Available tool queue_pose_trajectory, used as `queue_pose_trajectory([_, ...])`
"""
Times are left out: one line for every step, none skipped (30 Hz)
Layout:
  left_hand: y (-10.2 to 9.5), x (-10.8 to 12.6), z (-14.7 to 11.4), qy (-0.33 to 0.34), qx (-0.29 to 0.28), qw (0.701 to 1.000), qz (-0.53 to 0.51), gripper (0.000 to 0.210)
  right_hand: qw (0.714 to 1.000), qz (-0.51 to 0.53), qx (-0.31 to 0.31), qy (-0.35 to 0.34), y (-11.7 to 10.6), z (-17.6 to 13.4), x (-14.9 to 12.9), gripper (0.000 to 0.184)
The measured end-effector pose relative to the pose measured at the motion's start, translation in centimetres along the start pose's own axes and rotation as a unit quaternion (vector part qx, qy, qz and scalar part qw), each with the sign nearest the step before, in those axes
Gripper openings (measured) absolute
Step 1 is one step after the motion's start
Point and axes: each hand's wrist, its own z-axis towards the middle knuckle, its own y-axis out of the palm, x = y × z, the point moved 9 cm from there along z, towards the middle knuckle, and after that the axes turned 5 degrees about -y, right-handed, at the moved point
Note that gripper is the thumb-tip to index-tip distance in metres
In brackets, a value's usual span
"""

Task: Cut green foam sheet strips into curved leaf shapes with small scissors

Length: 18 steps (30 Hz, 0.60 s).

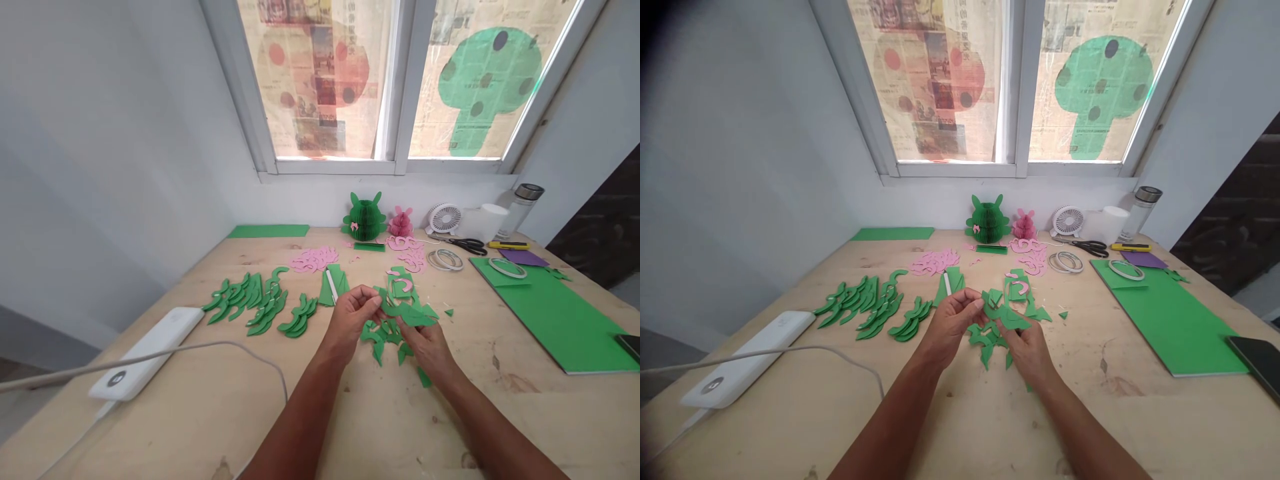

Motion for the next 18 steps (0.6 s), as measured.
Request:
queue_pose_trajectory([0.0, 0.0, 0.0, 0.002, -0.001, 1.000, 0.000, 0.022, 1.000, 0.002, 0.002, 0.003, 0.0, 0.0, 0.2, 0.027])
queue_pose_trajectory([0.1, 0.1, 0.0, 0.004, -0.002, 1.000, -0.002, 0.021, 1.000, 0.004, 0.002, 0.008, 0.0, -0.1, 0.5, 0.028])
queue_pose_trajectory([0.1, 0.1, -0.1, 0.005, -0.003, 1.000, -0.004, 0.021, 1.000, 0.007, 0.000, 0.017, 0.0, -0.2, 0.9, 0.029])
queue_pose_trajectory([0.2, 0.1, -0.1, 0.006, -0.003, 1.000, -0.007, 0.020, 1.000, 0.011, -0.001, 0.025, 0.1, -0.3, 1.1, 0.030])
queue_pose_trajectory([0.2, 0.1, -0.1, 0.007, -0.002, 1.000, -0.010, 0.020, 0.999, 0.012, -0.001, 0.030, 0.1, -0.3, 1.2, 0.030])
queue_pose_trajectory([0.2, 0.1, -0.1, 0.008, 0.001, 1.000, -0.013, 0.020, 0.999, 0.014, 0.000, 0.032, 0.1, -0.4, 1.2, 0.031])
queue_pose_trajectory([0.3, 0.2, -0.1, 0.009, 0.006, 1.000, -0.016, 0.019, 0.999, 0.013, 0.000, 0.032, 0.1, -0.4, 1.1, 0.031])
queue_pose_trajectory([0.2, 0.2, -0.1, 0.011, 0.014, 1.000, -0.017, 0.019, 0.999, 0.010, -0.004, 0.030, 0.1, -0.4, 0.9, 0.030])
queue_pose_trajectory([0.2, 0.3, -0.2, 0.014, 0.022, 1.000, -0.016, 0.018, 1.000, 0.005, -0.009, 0.027, 0.2, -0.3, 0.6, 0.030])
queue_pose_trajectory([0.2, 0.3, -0.2, 0.017, 0.030, 0.999, -0.013, 0.018, 1.000, -0.004, -0.020, 0.024, 0.3, -0.3, 0.4, 0.029])
queue_pose_trajectory([0.2, 0.4, -0.2, 0.021, 0.038, 0.999, -0.010, 0.018, 0.999, -0.013, -0.029, 0.022, 0.4, -0.3, 0.2, 0.028])
queue_pose_trajectory([0.1, 0.4, -0.2, 0.024, 0.045, 0.999, -0.007, 0.018, 0.999, -0.021, -0.032, 0.018, 0.4, -0.2, 0.1, 0.028])
queue_pose_trajectory([0.1, 0.5, -0.3, 0.026, 0.051, 0.998, -0.005, 0.019, 0.999, -0.027, -0.028, 0.017, 0.3, -0.2, 0.1, 0.029])
queue_pose_trajectory([0.1, 0.6, -0.3, 0.028, 0.056, 0.998, -0.004, 0.019, 0.999, -0.032, -0.021, 0.015, 0.2, -0.1, 0.1, 0.031])
queue_pose_trajectory([0.1, 0.6, -0.3, 0.030, 0.061, 0.998, -0.002, 0.019, 0.999, -0.037, -0.018, 0.015, 0.1, -0.1, 0.2, 0.032])
queue_pose_trajectory([0.1, 0.7, -0.4, 0.033, 0.065, 0.997, 0.001, 0.019, 0.999, -0.042, -0.020, 0.013, 0.1, -0.1, 0.3, 0.033])
queue_pose_trajectory([0.1, 0.7, -0.4, 0.036, 0.069, 0.997, 0.003, 0.018, 0.998, -0.049, -0.027, 0.011, 0.1, -0.2, 0.4, 0.034])
queue_pose_trajectory([0.1, 0.8, -0.5, 0.040, 0.071, 0.997, 0.005, 0.017, 0.998, -0.057, -0.035, 0.009, 0.2, -0.2, 0.5, 0.034])
